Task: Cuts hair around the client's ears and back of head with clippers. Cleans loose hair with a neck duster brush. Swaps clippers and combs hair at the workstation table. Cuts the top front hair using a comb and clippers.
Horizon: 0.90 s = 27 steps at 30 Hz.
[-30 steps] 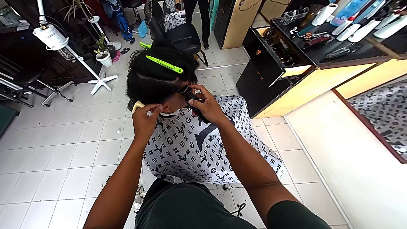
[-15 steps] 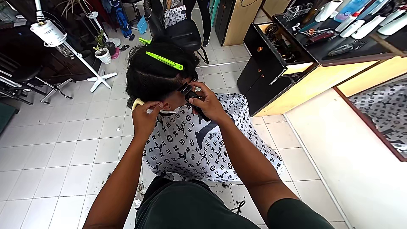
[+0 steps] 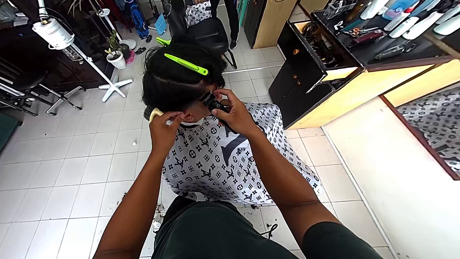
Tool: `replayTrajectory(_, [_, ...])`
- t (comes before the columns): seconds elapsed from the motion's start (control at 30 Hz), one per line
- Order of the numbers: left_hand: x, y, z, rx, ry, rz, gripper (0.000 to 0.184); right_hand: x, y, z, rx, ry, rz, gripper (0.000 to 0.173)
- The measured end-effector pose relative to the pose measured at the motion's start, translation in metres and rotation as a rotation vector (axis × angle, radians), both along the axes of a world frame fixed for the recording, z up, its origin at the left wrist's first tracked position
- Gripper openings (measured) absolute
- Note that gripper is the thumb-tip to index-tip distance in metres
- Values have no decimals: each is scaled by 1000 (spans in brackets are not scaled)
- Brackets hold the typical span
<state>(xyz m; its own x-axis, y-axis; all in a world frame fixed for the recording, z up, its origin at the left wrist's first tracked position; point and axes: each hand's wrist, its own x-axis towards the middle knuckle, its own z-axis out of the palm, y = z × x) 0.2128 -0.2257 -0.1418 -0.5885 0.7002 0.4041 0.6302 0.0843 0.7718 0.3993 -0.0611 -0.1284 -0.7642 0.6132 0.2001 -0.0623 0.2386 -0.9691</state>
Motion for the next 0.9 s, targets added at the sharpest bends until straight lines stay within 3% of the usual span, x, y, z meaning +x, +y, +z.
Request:
replayTrajectory(0.23, [0,0,-1,-4,-3,-3,17,1,0,0,-111,70,23,52])
replayTrajectory(0.53, [0,0,0,1,-9,-13,16,-2,0,0,6,14,1,55])
replayTrajectory(0.9, [0,0,1,1,-21,-17,16,0,0,2,-90,70,13,51])
